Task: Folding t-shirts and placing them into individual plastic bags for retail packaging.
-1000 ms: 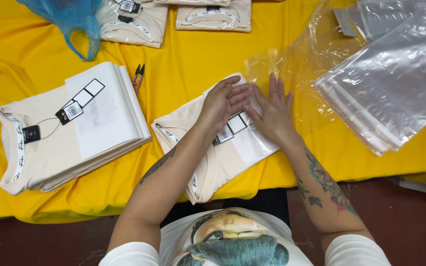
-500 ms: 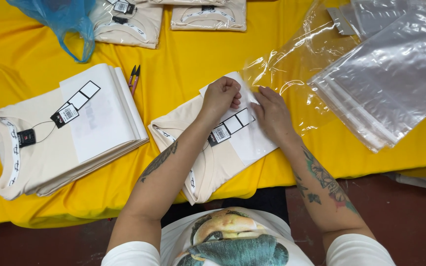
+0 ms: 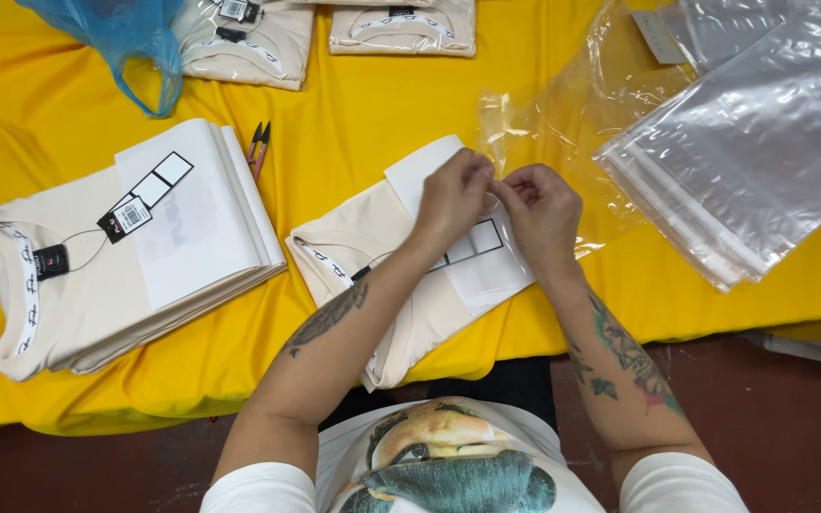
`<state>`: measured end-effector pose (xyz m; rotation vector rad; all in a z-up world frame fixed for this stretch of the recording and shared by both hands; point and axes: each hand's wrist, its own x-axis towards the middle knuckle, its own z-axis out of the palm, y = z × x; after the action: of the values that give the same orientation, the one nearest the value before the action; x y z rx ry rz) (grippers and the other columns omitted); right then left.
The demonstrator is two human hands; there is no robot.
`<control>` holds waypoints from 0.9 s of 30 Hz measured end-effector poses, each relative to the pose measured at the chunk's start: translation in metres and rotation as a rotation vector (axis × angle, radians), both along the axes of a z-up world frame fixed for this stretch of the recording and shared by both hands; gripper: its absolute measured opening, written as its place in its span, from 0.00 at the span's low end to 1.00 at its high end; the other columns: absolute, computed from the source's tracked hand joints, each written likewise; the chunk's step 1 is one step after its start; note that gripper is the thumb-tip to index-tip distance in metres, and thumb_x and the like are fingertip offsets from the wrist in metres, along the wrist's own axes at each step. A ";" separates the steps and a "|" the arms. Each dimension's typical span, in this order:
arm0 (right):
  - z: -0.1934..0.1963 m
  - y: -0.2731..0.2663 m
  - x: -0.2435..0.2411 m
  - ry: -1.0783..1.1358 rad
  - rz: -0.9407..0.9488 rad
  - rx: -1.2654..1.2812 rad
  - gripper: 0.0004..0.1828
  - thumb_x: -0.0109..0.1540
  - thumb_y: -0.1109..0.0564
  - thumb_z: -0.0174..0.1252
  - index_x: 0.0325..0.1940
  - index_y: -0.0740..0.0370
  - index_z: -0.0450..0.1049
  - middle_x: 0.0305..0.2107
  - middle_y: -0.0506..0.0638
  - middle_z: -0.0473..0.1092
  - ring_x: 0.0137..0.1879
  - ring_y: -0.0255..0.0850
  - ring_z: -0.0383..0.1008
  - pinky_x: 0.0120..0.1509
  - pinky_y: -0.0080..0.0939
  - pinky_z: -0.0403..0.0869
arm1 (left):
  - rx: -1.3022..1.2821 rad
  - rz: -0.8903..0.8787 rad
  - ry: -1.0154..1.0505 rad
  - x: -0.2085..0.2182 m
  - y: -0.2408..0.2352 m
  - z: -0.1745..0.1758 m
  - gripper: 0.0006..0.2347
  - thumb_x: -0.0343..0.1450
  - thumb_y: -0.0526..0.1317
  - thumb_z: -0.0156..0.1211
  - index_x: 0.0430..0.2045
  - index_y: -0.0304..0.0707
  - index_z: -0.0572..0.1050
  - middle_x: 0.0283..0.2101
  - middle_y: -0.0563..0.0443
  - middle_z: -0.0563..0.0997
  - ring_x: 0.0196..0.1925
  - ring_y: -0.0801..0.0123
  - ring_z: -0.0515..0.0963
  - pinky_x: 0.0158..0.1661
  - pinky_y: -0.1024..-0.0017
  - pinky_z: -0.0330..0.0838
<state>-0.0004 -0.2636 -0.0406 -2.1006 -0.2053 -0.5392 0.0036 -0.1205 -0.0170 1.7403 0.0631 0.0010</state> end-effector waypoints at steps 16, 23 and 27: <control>-0.010 -0.040 0.043 -0.188 -0.300 0.219 0.18 0.67 0.43 0.64 0.40 0.53 0.64 0.30 0.43 0.68 0.37 0.33 0.69 0.42 0.38 0.70 | 0.718 -0.078 -1.599 0.018 0.000 0.124 0.23 0.79 0.35 0.76 0.62 0.43 0.65 0.50 0.44 0.80 0.53 0.52 0.83 0.56 0.58 0.88; -0.002 -0.048 -0.067 0.612 -0.017 -0.112 0.34 0.59 0.37 0.59 0.66 0.54 0.72 0.48 0.50 0.75 0.51 0.44 0.73 0.59 0.43 0.69 | 1.004 -0.502 -1.406 0.029 0.033 0.019 0.04 0.73 0.28 0.59 0.37 0.36 0.71 0.43 0.43 0.73 0.43 0.56 0.71 0.46 0.61 0.68; -0.011 -0.065 -0.099 0.527 0.002 0.116 0.32 0.62 0.48 0.61 0.71 0.51 0.67 0.56 0.47 0.74 0.53 0.38 0.74 0.64 0.40 0.71 | 1.021 -0.491 -1.070 0.042 0.042 -0.031 0.01 0.73 0.30 0.55 0.33 0.34 0.71 0.46 0.36 0.75 0.50 0.43 0.73 0.50 0.50 0.66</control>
<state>-0.0995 -0.3287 -0.0513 -2.0501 0.1238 0.0161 0.0453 -0.0781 -0.0482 2.4732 -1.3455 0.6992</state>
